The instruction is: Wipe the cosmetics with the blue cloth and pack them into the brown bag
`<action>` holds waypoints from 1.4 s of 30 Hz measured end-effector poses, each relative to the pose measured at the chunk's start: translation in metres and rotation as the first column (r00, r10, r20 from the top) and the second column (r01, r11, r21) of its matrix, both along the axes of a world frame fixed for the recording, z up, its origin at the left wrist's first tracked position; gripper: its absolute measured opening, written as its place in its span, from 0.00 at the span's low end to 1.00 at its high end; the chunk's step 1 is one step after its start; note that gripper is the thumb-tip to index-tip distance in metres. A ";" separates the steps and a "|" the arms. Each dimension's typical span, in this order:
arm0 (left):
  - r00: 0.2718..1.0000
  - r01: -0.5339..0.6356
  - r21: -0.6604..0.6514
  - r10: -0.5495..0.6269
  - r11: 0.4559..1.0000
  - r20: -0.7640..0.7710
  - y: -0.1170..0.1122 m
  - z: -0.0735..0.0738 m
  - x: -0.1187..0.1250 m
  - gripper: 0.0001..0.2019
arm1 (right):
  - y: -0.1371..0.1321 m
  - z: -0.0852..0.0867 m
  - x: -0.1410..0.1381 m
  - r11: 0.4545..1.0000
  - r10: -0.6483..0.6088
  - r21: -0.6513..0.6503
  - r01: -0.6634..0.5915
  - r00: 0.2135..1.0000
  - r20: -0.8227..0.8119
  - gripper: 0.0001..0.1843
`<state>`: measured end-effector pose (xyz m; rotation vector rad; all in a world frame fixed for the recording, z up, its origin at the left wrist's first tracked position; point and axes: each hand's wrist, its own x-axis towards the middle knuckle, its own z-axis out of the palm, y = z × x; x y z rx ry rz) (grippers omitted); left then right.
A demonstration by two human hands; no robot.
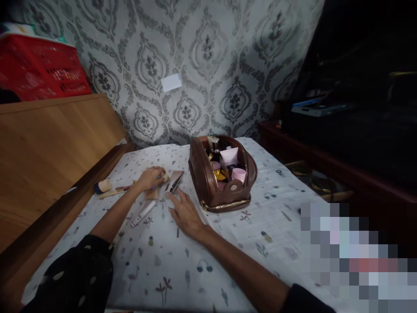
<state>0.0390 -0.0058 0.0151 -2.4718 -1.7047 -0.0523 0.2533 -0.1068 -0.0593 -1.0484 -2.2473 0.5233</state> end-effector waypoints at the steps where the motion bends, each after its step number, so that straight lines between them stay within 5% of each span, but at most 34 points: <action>1: 1.000 0.005 -0.006 -0.005 1.000 0.004 -0.003 0.001 0.000 0.12 | 0.002 0.000 -0.001 1.000 -0.002 -0.001 0.002 1.000 -0.004 0.29; 11: 1.000 -0.017 -0.057 0.018 0.998 0.020 -0.023 0.006 0.015 0.12 | 0.023 0.011 -0.024 0.998 -0.065 -0.024 0.067 0.997 0.045 0.27; 20: 0.990 -0.125 -0.066 0.128 0.990 0.058 -0.030 0.003 0.022 0.07 | 0.031 0.000 -0.018 0.998 -0.044 -0.043 0.035 0.967 -0.251 0.18; 26: 0.968 -0.157 -0.034 0.161 0.987 0.193 -0.029 -0.001 0.015 0.10 | 0.044 -0.001 -0.021 0.997 -0.068 -0.045 0.058 0.964 -0.257 0.22; 31: 0.899 -0.185 0.063 0.143 0.981 0.414 -0.026 0.001 -0.018 0.07 | 0.042 0.001 -0.013 0.995 -0.095 -0.037 0.090 0.979 -0.180 0.26; 36: 0.777 -0.355 0.143 0.207 0.924 0.595 -0.032 0.003 -0.077 0.09 | 0.023 0.001 -0.009 0.989 -0.138 0.026 0.145 0.974 -0.178 0.27; 42: 0.684 -0.495 0.107 0.310 0.863 0.661 -0.045 -0.024 -0.108 0.14 | -0.012 0.012 -0.029 0.999 -0.024 0.021 0.028 0.986 -0.164 0.17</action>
